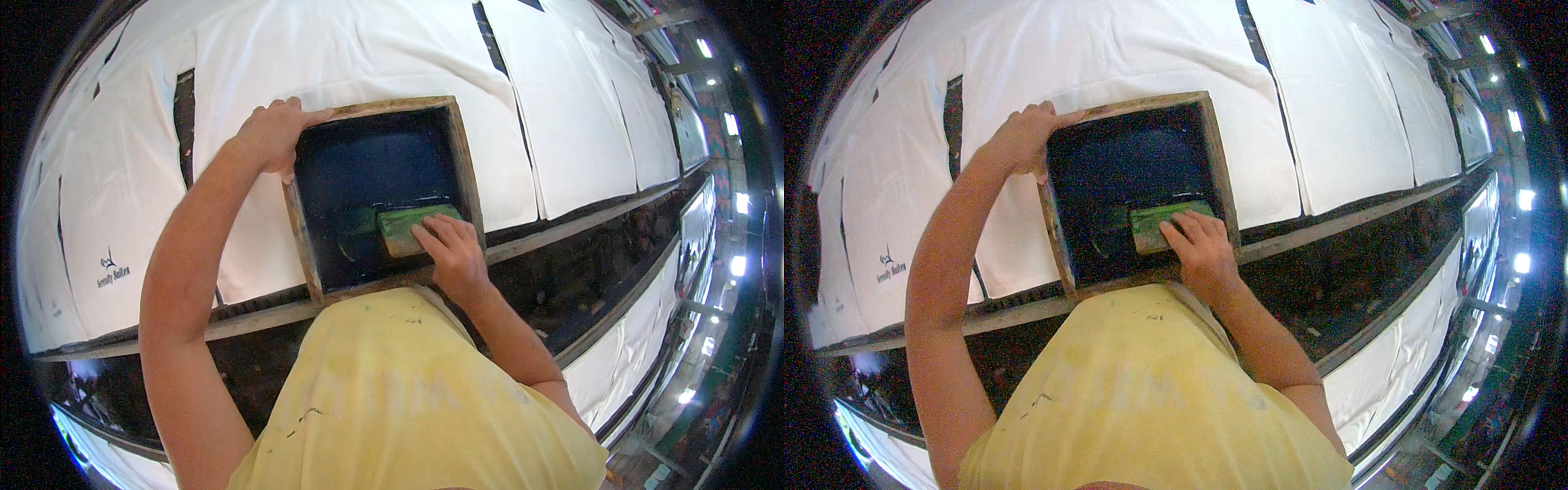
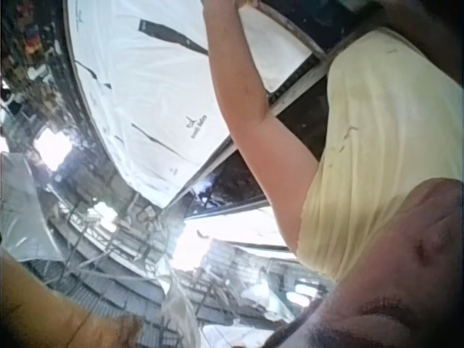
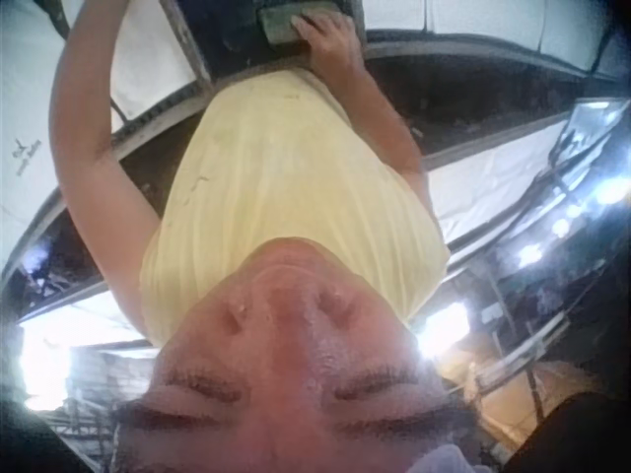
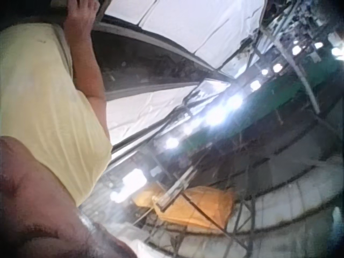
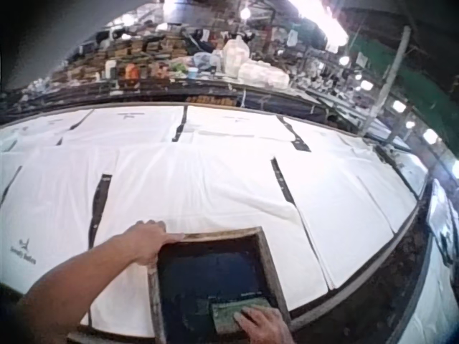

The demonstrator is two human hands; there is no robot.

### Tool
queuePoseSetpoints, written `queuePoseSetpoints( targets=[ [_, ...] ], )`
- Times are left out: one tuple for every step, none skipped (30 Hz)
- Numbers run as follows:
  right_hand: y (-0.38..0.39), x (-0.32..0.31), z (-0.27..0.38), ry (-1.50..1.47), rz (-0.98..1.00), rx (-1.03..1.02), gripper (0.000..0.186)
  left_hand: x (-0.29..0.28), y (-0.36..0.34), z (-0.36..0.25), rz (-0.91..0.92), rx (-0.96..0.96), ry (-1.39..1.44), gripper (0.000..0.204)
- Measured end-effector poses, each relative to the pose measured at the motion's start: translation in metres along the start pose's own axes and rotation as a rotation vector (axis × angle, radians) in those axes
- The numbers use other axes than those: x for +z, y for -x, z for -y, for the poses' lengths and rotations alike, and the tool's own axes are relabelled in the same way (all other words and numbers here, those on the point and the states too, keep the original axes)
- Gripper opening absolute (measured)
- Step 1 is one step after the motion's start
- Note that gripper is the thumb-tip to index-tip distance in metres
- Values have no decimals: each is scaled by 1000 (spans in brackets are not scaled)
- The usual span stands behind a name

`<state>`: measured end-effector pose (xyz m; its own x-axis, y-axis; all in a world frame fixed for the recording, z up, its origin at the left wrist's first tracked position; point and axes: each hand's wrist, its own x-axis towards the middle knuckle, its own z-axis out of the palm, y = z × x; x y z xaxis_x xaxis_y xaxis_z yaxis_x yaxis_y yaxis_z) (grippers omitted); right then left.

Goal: The person uses a squeegee to pull ink across a screen printing frame placed over a white t-shirt. The person repeatedly repositions the frame and scrapes the ink to transfer the 'Serenity Suites' logo onto the fabric.

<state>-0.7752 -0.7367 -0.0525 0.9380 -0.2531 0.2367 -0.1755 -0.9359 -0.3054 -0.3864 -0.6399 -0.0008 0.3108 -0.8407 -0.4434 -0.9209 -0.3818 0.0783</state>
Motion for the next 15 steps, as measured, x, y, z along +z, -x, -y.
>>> queuePoseSetpoints(
  targets=[
    [-8, -2, -11, -3, 16, -34, 50, -1, 1, 0, 2, -11, 2, 136],
    [-16, -5, -22, -7, 33, -69, 50, -2, 3, -2, -1, -16, 6, 135],
    [-27, -13, -33, -11, 99, -96, 51, -2, 3, -3, -4, -25, 10, 135],
    [-38, -21, -44, -9, 129, -161, 51, -2, 4, -3, -8, -32, 15, 134],
    [-50, -29, -57, -8, 159, -228, 51, 1, 3, -1, -40, -24, 26, 136],
    [-61, -34, -71, -10, 189, -301, 51, 7, 2, 1, -71, -23, 37, 138],
    [-70, -34, -87, -10, 205, -352, 46, 12, 1, 2, -102, -14, 50, 140],
    [-79, -36, -100, -5, 241, -410, 44, 15, 0, 3, -107, -18, 52, 140],
    [-93, -39, -110, -3, 277, -477, 42, 16, 0, 1, -112, -32, 55, 139],
    [-105, -40, -121, 3, 311, -540, 41, 16, -1, -1, -120, -42, 57, 138],
    [-114, -34, -137, -3, 339, -617, 40, 14, -1, -2, -116, -44, 53, 137],
    [-127, -31, -139, 7, 367, -668, 40, 12, 1, -3, -110, -46, 51, 136],
    [-138, -30, -140, 18, 394, -718, 39, 11, 2, -3, -104, -47, 47, 135],
    [-147, -28, -141, 31, 420, -764, 38, 13, 2, -2, -115, -47, 43, 135],
    [-154, -25, -137, 19, 443, -783, 38, 16, 4, -3, -121, -46, 41, 134]
  ],
)
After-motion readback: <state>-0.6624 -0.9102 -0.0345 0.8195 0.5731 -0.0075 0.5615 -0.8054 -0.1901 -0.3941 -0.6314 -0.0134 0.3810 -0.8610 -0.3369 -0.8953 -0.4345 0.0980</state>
